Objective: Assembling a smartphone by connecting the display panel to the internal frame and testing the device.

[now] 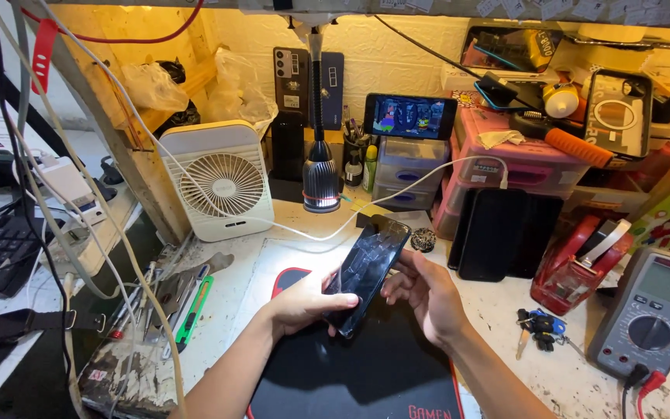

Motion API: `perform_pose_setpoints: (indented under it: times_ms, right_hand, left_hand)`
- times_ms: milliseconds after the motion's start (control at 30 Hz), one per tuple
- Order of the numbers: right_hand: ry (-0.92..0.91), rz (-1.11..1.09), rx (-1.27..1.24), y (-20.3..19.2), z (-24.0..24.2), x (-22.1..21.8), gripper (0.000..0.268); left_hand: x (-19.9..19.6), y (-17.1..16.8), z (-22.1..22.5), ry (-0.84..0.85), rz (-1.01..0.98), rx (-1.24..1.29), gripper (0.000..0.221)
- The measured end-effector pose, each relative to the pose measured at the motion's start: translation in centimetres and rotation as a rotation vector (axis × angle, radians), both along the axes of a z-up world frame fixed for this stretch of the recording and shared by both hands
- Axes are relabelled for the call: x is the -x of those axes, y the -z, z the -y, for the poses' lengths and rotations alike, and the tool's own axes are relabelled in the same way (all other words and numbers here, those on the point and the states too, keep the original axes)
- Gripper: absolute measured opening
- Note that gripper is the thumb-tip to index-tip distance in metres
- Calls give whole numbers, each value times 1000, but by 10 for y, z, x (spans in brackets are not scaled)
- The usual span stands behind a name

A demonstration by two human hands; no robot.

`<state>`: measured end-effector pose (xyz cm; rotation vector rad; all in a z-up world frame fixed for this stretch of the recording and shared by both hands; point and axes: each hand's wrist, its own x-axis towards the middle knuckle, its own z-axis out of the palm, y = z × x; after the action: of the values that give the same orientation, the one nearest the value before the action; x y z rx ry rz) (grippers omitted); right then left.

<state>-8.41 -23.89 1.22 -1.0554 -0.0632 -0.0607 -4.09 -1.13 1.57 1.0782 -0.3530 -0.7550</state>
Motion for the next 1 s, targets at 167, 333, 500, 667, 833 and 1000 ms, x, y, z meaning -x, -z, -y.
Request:
perform_pose_setpoints:
  times_ms: [167, 333, 500, 667, 833, 1000]
  right_hand:
    - [-65, -45, 296, -11, -6, 7, 45]
    - [-84, -32, 283, -12, -6, 9, 45]
    - [-115, 27, 240, -9, -4, 10, 49]
    - [-154, 14, 279, -8, 0, 8, 51]
    - [-129, -54, 230, 9, 3, -5, 45]
    - [-198, -70, 174, 17, 12, -7, 43]
  left_hand:
    - [8, -24, -1, 90, 79, -177, 87]
    - [9, -26, -1, 113, 104, -131, 98]
    - [10, -28, -2, 109, 92, -211, 104]
    - [13, -33, 1, 83, 192, -151, 102]
    - [8, -11, 4, -57, 134, -130, 112]
    - [5, -1, 4, -69, 127, -142, 113]
